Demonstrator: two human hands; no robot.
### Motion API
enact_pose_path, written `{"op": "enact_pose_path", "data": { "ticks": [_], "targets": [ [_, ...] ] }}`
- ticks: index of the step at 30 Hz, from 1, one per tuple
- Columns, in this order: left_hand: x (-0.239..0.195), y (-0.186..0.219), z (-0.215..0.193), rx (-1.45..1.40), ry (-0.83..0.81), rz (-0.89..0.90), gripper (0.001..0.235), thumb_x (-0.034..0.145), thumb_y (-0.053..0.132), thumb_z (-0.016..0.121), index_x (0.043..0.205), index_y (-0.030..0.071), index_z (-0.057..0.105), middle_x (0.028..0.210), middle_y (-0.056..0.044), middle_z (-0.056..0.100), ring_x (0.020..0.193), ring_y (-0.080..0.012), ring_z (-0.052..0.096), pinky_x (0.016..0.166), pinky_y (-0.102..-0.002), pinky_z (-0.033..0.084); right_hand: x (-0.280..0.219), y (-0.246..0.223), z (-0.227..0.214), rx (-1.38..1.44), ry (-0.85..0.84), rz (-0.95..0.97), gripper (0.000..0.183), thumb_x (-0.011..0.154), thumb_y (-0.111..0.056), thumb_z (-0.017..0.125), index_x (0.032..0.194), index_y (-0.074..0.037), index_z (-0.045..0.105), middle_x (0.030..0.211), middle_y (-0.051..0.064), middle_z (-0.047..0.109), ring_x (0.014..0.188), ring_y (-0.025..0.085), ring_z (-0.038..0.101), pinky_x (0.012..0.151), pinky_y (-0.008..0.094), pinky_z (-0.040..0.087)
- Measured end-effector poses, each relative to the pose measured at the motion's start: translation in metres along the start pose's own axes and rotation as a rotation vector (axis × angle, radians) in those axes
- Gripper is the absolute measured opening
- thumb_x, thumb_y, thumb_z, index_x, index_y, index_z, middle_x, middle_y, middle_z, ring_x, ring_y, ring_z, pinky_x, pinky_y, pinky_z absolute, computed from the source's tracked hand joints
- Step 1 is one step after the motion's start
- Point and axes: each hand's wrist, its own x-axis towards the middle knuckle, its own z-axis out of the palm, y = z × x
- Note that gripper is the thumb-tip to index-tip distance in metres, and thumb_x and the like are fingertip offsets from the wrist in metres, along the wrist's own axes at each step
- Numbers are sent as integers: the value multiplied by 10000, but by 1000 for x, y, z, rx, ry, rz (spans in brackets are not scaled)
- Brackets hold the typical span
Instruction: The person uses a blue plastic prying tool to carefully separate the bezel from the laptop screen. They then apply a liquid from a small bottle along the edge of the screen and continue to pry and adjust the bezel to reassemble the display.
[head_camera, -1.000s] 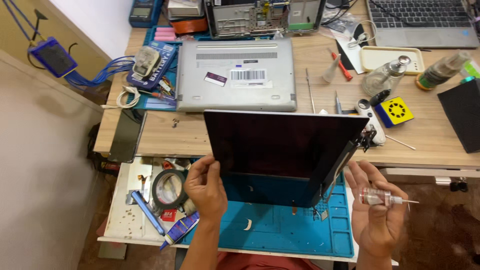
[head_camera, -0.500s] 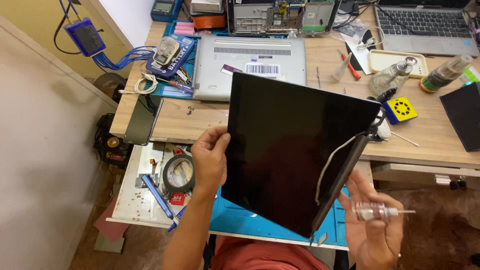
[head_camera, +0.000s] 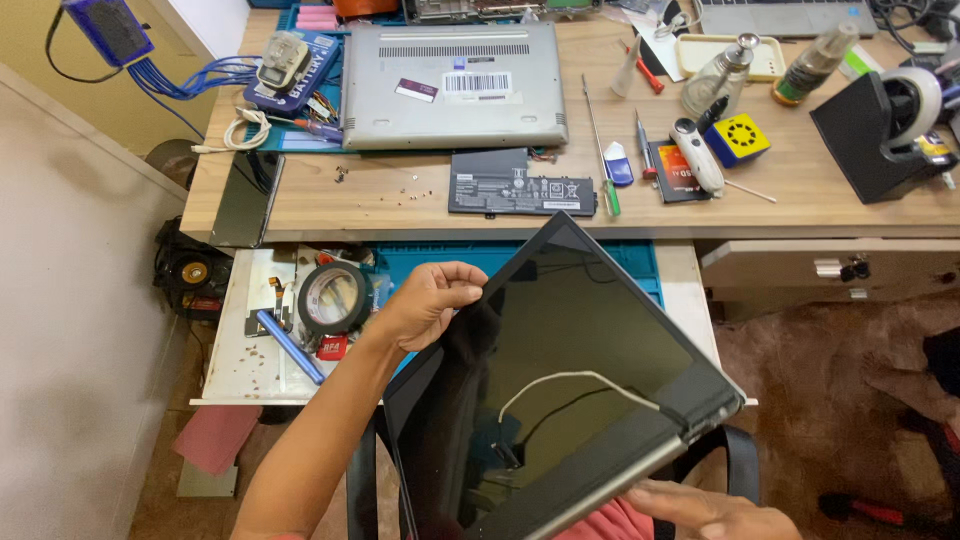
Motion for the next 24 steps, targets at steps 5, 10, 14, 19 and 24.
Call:
{"op": "enact_pose_path", "data": {
  "ticks": [5, 10, 14, 19, 24],
  "targets": [
    [-15, -28, 6, 113, -103, -2, 142, 750, -10, 667, 890, -5, 645, 753, -64, 639, 662, -123, 594, 632, -221, 487, -29, -41, -40, -620, -145, -124, 339, 868, -284, 578, 942, 31, 678, 926, 139, 771, 787, 257, 844, 698, 324, 722],
    [-13, -41, 21, 305, -122, -94, 104, 762, -22, 639, 861, 6, 658, 740, -69, 649, 664, -120, 588, 641, -228, 458, -100, 12, -156, -405, 414, -467, 566, 907, -537, 502, 1375, -238, 393, 1098, 186, 552, 636, 288, 638, 620, 397, 599],
    [-3, -34, 42, 409, -184, -120, 119, 751, -21, 634, 858, 6, 677, 764, -83, 668, 705, -132, 614, 704, -245, 494, 24, -26, -38, -557, 518, -347, 286, 833, -109, 494, 1111, -108, 423, 969, 308, 564, 653, 354, 659, 615, 376, 601],
    [29, -26, 55, 537, -220, -207, 115, 752, 5, 632, 855, 23, 681, 759, -68, 665, 713, -123, 611, 695, -220, 483, 81, -15, -34, -794, 238, -136, 279, 794, 10, 549, 1064, 8, 477, 1056, 234, 608, 845, 287, 707, 594, 267, 660],
    [61, -38, 47, 397, -189, -256, 184, 695, -51, 643, 872, -8, 674, 675, -83, 653, 590, -120, 628, 550, -218, 519, 130, 5, -53, -1113, 93, -162, 315, 700, -81, 701, 997, -11, 626, 987, 130, 662, 829, 240, 678, 702, 313, 544]
  ]
}}
